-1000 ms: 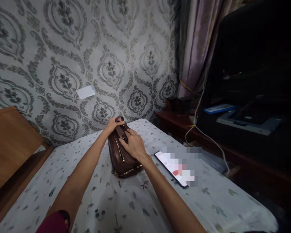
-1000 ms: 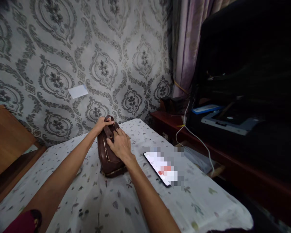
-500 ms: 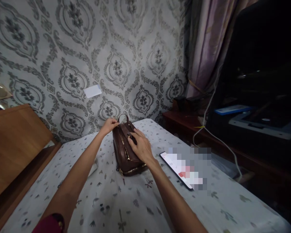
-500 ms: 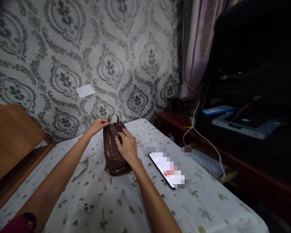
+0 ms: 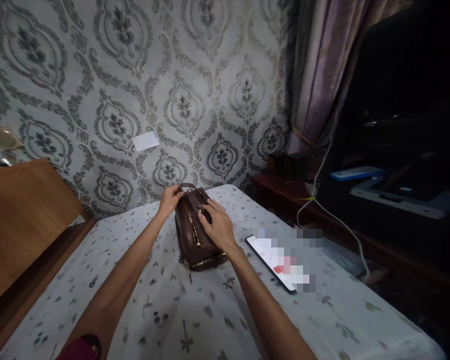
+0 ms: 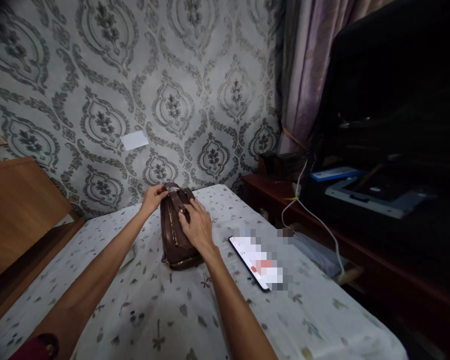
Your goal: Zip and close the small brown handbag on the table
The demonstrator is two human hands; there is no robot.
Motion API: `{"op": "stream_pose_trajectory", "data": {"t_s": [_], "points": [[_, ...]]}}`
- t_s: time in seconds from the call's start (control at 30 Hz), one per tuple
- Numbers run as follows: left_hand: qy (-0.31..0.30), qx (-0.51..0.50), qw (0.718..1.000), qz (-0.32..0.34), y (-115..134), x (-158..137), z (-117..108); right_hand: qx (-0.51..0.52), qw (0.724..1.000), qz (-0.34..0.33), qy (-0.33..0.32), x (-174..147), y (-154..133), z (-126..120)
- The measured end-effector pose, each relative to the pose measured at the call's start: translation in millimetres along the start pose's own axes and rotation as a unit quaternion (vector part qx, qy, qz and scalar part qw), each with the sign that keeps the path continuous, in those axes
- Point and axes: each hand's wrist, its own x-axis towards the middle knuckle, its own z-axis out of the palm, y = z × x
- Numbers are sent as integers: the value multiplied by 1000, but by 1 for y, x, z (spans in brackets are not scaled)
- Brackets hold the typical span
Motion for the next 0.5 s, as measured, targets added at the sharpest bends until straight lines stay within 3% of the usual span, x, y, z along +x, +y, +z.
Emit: {"op": "stream_pose_trajectory", "data": {"t_s": [0.27,0.5], "points": [[-30,-42,998,20,-9,-6,-2,3,1000,-3,0,0,1,0],[-97,-61,993,9,-3,20,-4,-6,1000,-5,-5,-1,0,-1]]}}
